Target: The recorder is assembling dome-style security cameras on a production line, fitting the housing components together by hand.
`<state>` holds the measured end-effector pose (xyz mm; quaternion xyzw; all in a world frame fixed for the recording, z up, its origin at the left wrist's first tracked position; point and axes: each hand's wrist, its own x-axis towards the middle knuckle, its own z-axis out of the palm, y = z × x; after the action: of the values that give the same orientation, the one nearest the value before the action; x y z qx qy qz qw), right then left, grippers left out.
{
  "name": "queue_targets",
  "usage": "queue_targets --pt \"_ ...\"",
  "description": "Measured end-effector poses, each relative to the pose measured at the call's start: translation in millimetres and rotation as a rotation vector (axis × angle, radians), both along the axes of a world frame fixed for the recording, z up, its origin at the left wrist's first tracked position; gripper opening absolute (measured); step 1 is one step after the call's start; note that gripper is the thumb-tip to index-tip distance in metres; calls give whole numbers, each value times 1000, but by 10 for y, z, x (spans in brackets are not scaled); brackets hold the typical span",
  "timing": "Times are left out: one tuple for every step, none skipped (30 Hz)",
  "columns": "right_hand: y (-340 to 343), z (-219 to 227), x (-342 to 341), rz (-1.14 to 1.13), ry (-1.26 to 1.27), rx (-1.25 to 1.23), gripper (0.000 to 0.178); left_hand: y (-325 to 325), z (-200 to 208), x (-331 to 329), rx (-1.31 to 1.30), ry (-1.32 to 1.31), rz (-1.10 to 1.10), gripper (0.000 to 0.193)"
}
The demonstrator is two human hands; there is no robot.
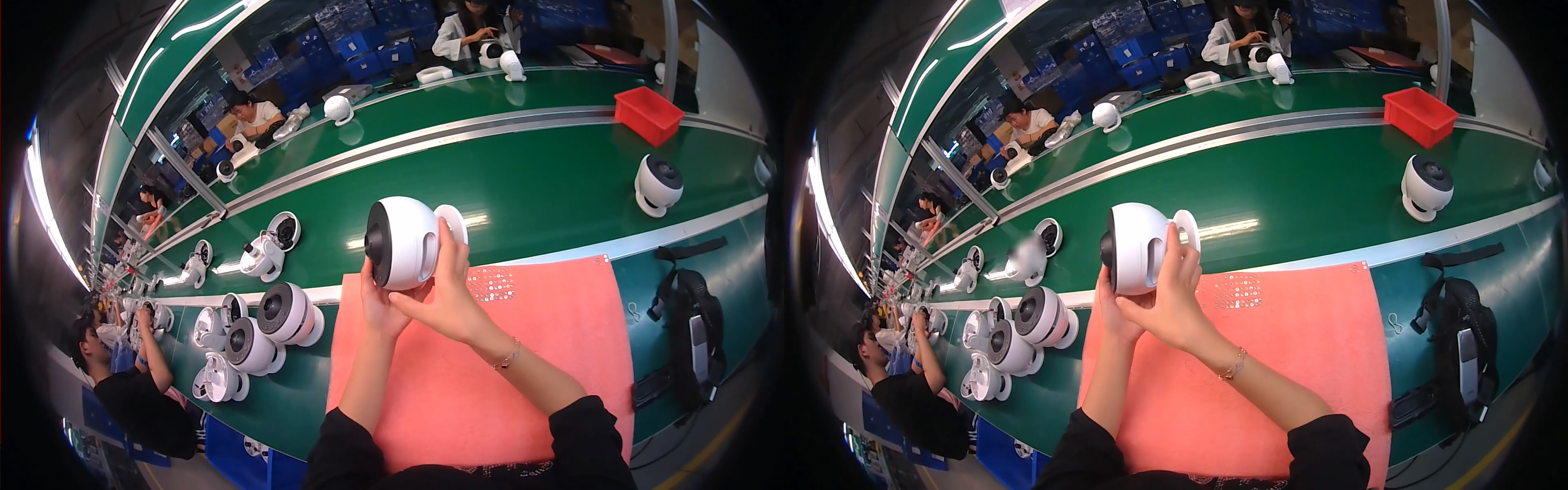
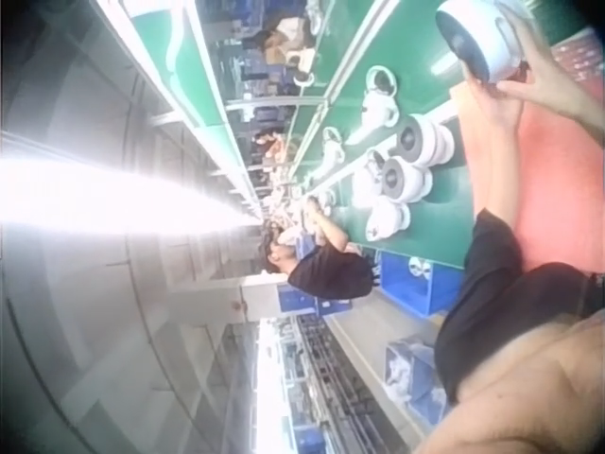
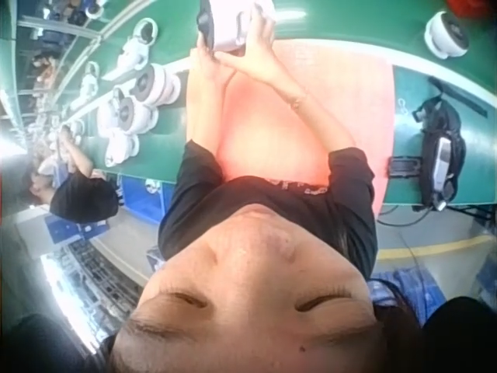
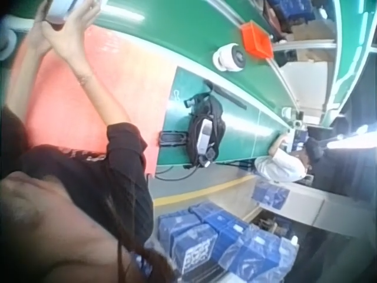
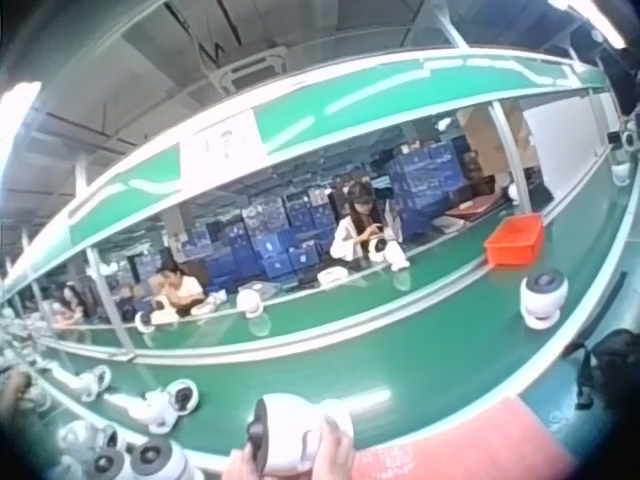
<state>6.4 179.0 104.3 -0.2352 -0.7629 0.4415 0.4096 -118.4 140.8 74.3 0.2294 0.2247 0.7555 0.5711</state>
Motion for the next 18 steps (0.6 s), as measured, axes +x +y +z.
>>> queue_targets --pt "26 -42 -39 -4 63 -82 111 -24 26 -10 30 3 -21 57" --pt "55 -84 -82 -6 126 -164 111 -31 68 -5 -19 44 2 57" --pt "122 -141 -98 11 173 -260 107 -20 134 36 -67 77 22 56" --pt "205 -154 -100 95 298 -371 102 -39 122 34 -132 111 55 54" --pt "271 -181 -94 178 421 -484 98 -36 75 37 -176 150 69 51" --pt "289 -225 -107 152 422 -551 89 -38 48 37 -152 155 37 48" --pt "289 -249 -106 142 422 -570 89 -44 50 58 -126 167 36 49" --pt "281 -246 -106 130 422 -588 89 -49 55 75 -100 180 34 51" --pt "239 -169 -77 112 416 -607 87 -45 41 70 -88 163 66 54" --pt "225 -130 -62 117 403 -611 87 -58 36 63 -92 151 74 54" --pt "220 -101 -50 161 396 -618 86 -78 42 61 -78 190 134 54" --pt "231 -89 -38 197 395 -620 85 -70 62 56 -61 233 184 55" --pt "225 -98 -44 156 380 -585 83 -74 92 39 -36 256 204 57" --pt "219 -63 -29 150 377 -584 83 -92 111 38 -35 253 199 57" --pt "213 1 -12 176 370 -599 81 -111 123 31 -28 275 221 59" --pt "218 50 4 201 363 -613 80 -121 139 27 -20 297 242 61" --pt "237 71 13 195 364 -614 80 -114 165 24 -29 304 251 63" --pt "251 91 29 235 391 -569 78 -123 177 27 -31 305 249 63"
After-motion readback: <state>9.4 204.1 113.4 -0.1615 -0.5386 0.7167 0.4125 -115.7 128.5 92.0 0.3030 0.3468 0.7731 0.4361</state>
